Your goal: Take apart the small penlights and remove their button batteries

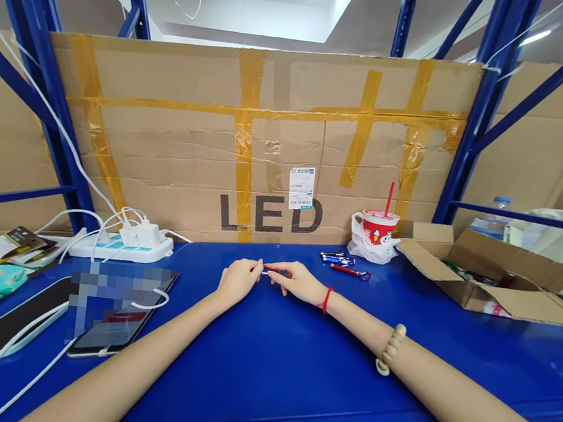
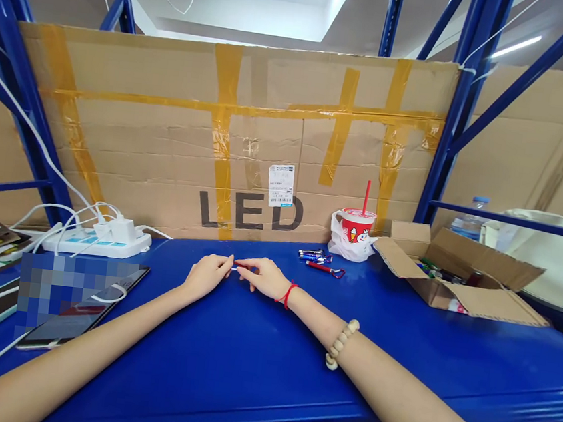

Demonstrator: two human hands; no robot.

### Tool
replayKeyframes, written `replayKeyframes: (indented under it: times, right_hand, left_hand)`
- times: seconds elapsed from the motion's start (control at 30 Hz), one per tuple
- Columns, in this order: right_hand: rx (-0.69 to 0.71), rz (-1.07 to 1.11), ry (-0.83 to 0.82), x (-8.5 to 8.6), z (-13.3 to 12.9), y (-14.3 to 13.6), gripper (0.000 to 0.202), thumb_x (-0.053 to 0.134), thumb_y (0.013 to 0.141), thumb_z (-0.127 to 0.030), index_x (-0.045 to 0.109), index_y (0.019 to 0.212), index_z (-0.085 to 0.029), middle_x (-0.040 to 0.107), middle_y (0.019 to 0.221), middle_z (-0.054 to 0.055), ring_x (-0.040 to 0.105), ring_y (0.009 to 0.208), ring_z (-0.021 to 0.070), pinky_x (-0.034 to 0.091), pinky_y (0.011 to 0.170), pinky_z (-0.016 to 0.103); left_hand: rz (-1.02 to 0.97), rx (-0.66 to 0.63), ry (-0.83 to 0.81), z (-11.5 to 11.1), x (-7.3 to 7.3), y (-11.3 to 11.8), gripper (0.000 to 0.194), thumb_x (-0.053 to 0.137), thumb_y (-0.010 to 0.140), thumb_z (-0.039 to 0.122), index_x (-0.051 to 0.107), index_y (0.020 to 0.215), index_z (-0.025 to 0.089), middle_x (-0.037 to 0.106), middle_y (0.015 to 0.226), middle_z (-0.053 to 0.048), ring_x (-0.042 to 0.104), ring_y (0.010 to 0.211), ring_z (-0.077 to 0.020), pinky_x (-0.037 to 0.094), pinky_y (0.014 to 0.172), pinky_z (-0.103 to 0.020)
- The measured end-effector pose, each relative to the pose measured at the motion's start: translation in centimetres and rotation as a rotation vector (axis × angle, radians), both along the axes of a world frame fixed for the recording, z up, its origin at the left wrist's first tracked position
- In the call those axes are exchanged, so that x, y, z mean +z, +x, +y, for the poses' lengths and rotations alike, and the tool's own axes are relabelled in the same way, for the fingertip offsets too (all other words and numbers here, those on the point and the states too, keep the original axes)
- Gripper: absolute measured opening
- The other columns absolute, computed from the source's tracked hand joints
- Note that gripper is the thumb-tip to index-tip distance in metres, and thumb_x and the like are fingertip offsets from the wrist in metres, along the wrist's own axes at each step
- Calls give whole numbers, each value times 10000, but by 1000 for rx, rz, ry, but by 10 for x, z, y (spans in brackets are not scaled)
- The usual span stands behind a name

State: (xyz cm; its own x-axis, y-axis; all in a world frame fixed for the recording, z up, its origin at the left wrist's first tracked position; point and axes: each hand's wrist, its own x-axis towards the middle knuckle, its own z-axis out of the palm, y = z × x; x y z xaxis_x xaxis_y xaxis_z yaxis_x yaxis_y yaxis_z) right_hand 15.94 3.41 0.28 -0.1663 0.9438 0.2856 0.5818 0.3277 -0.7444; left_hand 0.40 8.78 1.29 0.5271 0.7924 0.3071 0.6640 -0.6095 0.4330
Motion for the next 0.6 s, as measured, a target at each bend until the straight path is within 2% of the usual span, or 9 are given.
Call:
replayKeyframes:
  times: [0.17, 0.3, 0.47, 0.6]
  right_hand:
    - [43, -322, 141, 3, -7, -2, 332, 411, 804, -423, 615, 937, -197, 565, 629, -13, 474, 513, 73, 332, 524, 199]
    - [39, -488, 208, 5, -12, -4, 336, 396, 808, -437, 618, 797, -185, 542, 616, -10, 436, 527, 77, 290, 514, 197]
    - [57, -525, 216, 5, -14, -6, 360, 374, 817, -437, 597, 719, -172, 510, 591, -12, 401, 504, 73, 272, 498, 196]
    - [84, -453, 236, 3, -13, -6, 410, 352, 826, -442, 610, 673, -163, 510, 583, -4, 389, 503, 76, 282, 499, 202]
  left_hand:
    - [112, -88, 77, -3, 0, -5, 506, 199, 834, 448, 507, 527, 189, 554, 557, 5, 490, 564, -132, 249, 511, -221]
    - [149, -97, 88, -7, -1, -7, 509, 206, 835, 450, 515, 526, 188, 573, 582, -3, 494, 575, -137, 233, 509, -224]
    - [165, -115, 119, -9, -2, -7, 508, 203, 841, 424, 520, 522, 190, 585, 595, -5, 508, 581, -144, 237, 504, -230]
    - [140, -121, 101, -9, -2, -6, 538, 172, 850, 413, 501, 490, 185, 567, 548, 0, 502, 557, -138, 270, 520, -234]
